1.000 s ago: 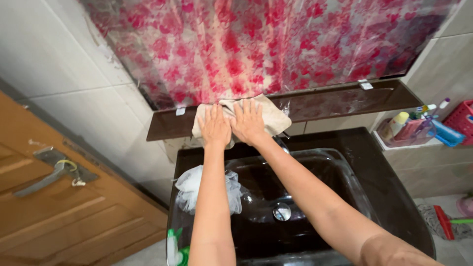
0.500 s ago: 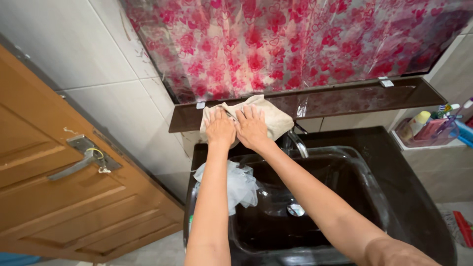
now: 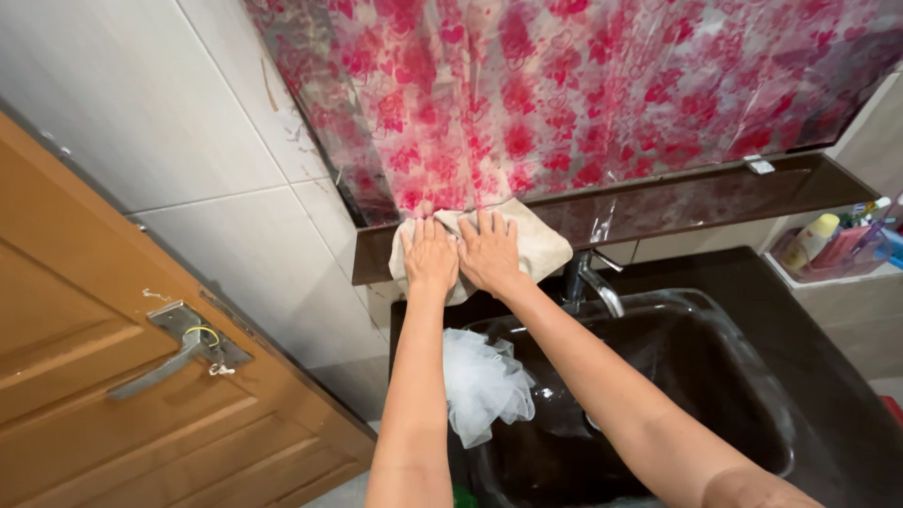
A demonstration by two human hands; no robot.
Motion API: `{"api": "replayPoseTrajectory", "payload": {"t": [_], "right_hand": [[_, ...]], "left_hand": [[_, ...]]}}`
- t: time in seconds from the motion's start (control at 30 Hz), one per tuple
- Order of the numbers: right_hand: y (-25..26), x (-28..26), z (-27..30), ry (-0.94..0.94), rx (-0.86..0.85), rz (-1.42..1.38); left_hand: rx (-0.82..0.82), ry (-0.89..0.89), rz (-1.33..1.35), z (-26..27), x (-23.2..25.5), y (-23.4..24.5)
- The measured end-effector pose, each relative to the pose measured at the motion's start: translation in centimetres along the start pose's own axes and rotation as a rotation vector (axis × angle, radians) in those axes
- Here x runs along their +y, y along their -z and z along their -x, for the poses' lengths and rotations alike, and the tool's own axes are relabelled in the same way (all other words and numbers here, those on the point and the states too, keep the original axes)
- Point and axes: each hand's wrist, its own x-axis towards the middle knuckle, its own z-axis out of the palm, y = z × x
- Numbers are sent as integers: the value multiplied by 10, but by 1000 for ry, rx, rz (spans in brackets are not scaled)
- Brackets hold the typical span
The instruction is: The person cleans the bathroom sink area using a cleaning spray and cloths, wiping the ledge, faucet, and basin.
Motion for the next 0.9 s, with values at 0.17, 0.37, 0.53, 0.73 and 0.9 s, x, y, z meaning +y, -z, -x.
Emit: {"api": "replayPoseTrajectory", "payload": {"t": [0.17,0.37,0.53,0.73,0.9], "right_hand": [[-3,-2,-1,-4,18,-1],[-7,-2,5,0,18,-10],[2,-25,21,9,-23,-37],[8,-59,23,80,-167,-161],[-8,-64,7,140,-209,-165]], "left_hand": [[30,-22,106,1,-8,-7],[123,-62,134,11,-11,-13],[-13,27,110,44,-18,23],[92,45,86,57,-57,28],[94,85,58,43,-78,15]]}}
